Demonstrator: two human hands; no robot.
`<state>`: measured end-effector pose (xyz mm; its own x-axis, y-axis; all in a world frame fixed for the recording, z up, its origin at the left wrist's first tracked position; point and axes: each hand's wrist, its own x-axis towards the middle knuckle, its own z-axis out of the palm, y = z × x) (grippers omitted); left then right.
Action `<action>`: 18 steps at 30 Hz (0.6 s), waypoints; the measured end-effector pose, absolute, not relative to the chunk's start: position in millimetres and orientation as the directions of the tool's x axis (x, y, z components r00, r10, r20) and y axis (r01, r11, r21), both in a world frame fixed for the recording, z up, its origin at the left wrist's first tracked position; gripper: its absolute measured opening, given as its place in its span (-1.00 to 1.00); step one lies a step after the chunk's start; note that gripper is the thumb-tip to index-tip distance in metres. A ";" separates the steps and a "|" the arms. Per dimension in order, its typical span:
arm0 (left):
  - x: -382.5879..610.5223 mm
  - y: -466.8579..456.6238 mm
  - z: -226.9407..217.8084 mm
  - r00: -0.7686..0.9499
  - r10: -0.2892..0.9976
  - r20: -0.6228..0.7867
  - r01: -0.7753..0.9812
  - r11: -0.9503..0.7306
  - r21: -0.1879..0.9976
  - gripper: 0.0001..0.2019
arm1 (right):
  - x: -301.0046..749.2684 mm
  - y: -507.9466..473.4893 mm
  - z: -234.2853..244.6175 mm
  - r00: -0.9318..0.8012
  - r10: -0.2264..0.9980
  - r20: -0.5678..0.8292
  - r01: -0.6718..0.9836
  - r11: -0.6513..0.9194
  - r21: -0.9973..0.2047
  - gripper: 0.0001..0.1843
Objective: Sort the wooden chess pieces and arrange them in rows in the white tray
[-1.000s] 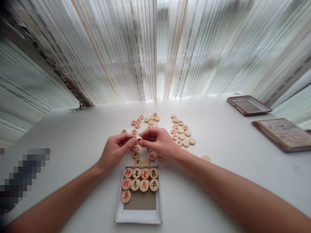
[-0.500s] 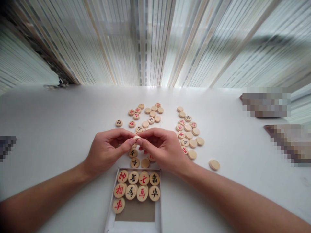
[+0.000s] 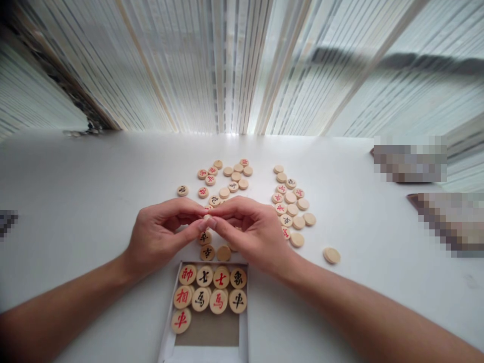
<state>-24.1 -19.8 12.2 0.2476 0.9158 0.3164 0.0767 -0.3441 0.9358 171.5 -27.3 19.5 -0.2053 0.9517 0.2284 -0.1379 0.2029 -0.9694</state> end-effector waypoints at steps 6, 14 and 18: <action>-23.7 -19.2 15.2 0.250 0.923 0.294 0.061 -0.318 0.946 -0.92 | 172.5 -26.2 20.9 -0.225 0.971 0.080 -0.164 0.043 -0.986 -0.80; -24.6 -19.1 13.6 0.227 0.948 0.222 0.004 -0.229 0.974 -0.82 | 174.1 -23.2 19.0 -0.262 0.957 -0.125 -0.272 -0.198 -0.942 -0.74; -24.8 -18.6 13.1 0.221 0.949 0.224 -0.022 -0.225 0.974 -0.78 | 175.3 -22.8 23.6 -0.297 0.932 -0.205 -0.291 -0.293 -0.911 -0.74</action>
<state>-24.8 -18.6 13.1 0.2207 0.9492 0.2242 -0.0217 -0.2250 0.9741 175.3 -22.8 23.6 -0.2973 0.9325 -0.2052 -0.2905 -0.2931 -0.9109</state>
